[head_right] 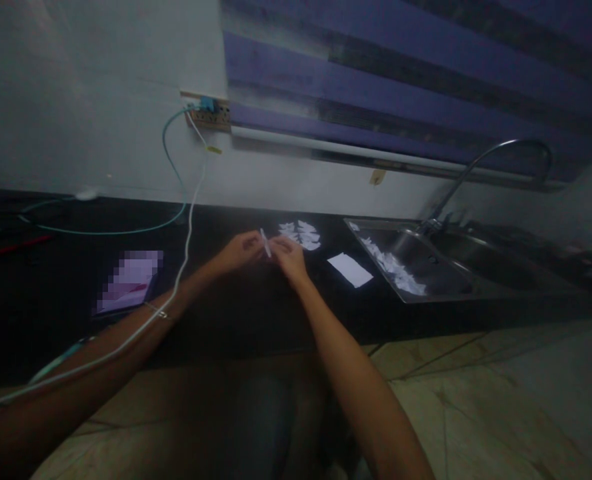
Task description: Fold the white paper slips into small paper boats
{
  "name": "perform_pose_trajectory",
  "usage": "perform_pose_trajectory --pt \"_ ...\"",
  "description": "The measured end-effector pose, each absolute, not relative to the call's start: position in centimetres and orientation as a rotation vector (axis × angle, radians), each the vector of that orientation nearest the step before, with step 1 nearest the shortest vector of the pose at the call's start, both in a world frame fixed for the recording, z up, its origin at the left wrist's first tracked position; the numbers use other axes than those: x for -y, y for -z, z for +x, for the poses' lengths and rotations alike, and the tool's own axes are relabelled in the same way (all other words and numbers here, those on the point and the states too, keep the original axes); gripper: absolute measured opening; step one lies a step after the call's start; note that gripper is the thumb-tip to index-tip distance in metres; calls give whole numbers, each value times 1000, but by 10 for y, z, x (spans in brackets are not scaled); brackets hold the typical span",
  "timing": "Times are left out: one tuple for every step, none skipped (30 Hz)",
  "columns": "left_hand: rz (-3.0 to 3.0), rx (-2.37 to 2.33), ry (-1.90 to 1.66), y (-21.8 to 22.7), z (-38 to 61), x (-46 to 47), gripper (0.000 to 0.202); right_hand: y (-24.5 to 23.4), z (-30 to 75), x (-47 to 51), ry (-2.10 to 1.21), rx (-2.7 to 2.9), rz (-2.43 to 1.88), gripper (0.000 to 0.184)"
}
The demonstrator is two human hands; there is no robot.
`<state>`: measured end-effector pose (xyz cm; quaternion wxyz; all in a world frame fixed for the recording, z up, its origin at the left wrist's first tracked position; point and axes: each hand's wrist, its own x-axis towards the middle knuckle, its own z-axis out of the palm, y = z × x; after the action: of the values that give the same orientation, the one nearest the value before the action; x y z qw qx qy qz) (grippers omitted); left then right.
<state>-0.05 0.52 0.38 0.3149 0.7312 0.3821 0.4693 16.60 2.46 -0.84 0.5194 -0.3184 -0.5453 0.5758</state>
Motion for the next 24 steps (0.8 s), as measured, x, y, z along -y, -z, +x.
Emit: perform_pose_trajectory --pt "1934 -1010 -1238 -4 -1 -5 26 8 166 -24 -1386 1341 -752 32" --pt "1937 -1012 -1237 -4 -1 -4 26 8 165 -24 -1392 1372 -740 33" --pt "1938 -1010 -1232 -5 -1 -3 26 8 165 -23 -1395 1397 -730 34" --pt "1936 -1006 -1223 -6 -1 -3 25 8 165 -23 -1393 1416 -727 35" --pt "1934 -1001 -1212 -6 -2 -3 25 7 165 -23 -1389 1433 -727 35" --pt "1933 -996 -1200 -7 -2 -2 24 7 166 -23 -1383 1446 -730 35" --pt "1933 -994 -1190 -7 -3 -2 23 7 166 -23 -1378 1455 -732 34" --pt "1934 -998 -1186 -7 -3 -3 23 8 167 -24 -1375 1460 -735 34" --pt "1938 -1011 -1185 -7 -3 -3 23 9 167 -26 -1372 1467 -740 33" --pt "1946 -1031 -1189 -7 -4 -3 23 10 168 -27 -1360 1479 -749 32" --pt "1963 -1058 -1192 -7 -4 -4 23 11 168 -28 -1327 1504 -763 30" --pt "1990 -1094 -1192 -7 -4 -4 23 12 169 -28 -1262 1550 -784 27" --pt "2031 -1137 -1185 -7 -4 -4 23 14 169 -28 -1157 1619 -811 24" --pt "2087 -1187 -1169 -7 -3 -3 22 14 170 -26 -1014 1704 -841 21" --pt "2156 -1240 -1143 -7 -3 -3 20 15 171 -24 -847 1792 -871 19" --pt "2231 -1295 -1106 -7 -2 -2 19 15 171 -22 -677 1873 -895 17" --pt "2305 -1348 -1062 -8 -1 -1 18 14 172 -20 -527 1937 -915 16" --pt "2370 -1394 -1017 -9 1 0 17 14 173 -18 -409 1978 -936 15" --pt "2422 -1427 -976 -10 2 2 17 13 173 -16 -329 2002 -957 14" --pt "2459 -1445 -943 -12 3 3 16 12 173 -15 -285 2016 -977 14" --pt "2482 -1451 -918 -13 3 4 16 12 174 -14 -266 2025 -991 14" --pt "2497 -1450 -905 -15 4 5 15 11 174 -14 -261 2033 -998 16" --pt "2505 -1447 -898 -17 4 6 15 10 174 -14 -262 2044 -997 18" --pt "2509 -1449 -896 -18 4 7 15 10 174 -15 -262 2058 -993 19"
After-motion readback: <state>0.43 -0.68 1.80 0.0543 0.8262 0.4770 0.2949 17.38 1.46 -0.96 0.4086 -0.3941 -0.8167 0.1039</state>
